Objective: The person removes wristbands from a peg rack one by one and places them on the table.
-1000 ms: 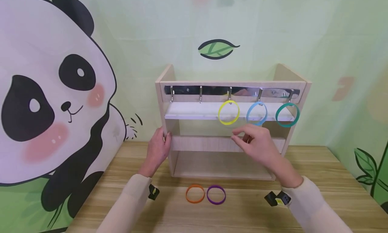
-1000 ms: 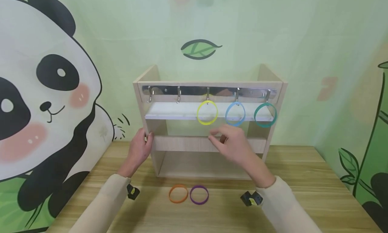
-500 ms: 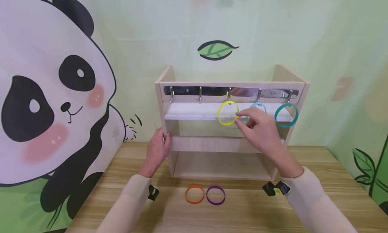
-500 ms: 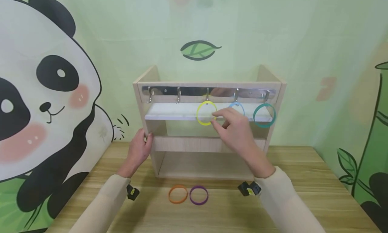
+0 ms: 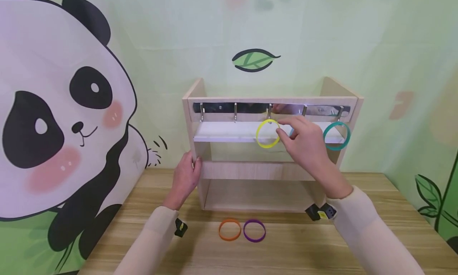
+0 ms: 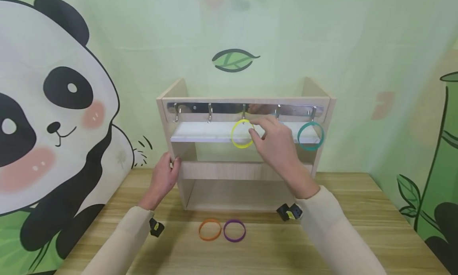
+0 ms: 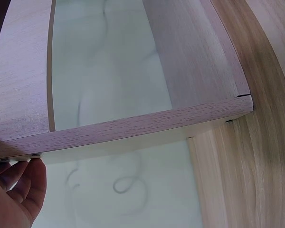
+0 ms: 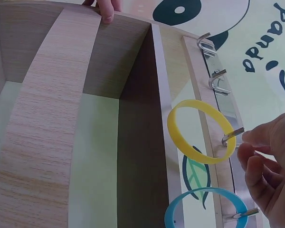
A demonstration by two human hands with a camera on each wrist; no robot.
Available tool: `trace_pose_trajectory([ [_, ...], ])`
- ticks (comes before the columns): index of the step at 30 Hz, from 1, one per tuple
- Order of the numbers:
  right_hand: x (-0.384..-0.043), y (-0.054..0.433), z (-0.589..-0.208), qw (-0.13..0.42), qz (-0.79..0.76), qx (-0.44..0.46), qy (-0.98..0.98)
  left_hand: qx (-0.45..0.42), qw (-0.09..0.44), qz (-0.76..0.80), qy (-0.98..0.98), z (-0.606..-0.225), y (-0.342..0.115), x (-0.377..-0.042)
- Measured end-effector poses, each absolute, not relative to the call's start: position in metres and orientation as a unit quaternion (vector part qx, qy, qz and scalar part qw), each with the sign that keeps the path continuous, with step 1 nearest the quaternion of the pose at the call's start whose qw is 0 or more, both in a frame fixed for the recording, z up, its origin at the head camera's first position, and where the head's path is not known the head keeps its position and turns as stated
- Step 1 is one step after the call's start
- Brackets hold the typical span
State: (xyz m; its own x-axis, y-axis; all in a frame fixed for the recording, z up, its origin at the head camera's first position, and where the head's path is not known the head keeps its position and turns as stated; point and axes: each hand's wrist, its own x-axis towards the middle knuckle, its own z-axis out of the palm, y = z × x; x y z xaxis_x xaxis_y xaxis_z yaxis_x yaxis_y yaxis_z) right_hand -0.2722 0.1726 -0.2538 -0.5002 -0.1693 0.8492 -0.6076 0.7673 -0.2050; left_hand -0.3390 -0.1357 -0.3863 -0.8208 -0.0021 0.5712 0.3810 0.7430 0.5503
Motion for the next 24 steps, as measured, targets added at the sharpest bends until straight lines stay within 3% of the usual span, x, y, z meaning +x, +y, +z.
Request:
trace_pose_trajectory([
  [9, -0.279, 0.168, -0.248, 0.396, 0.236, 0.208, -0.862, -0.107, 0.283, -0.344, -0.889, -0.387, -0.136, -0.339],
  [24, -0.288, 0.165, -0.247, 0.389, 0.235, 0.21, -0.866, -0.103, 0.285, -0.34, -0.89, -0.388, -0.137, -0.341],
])
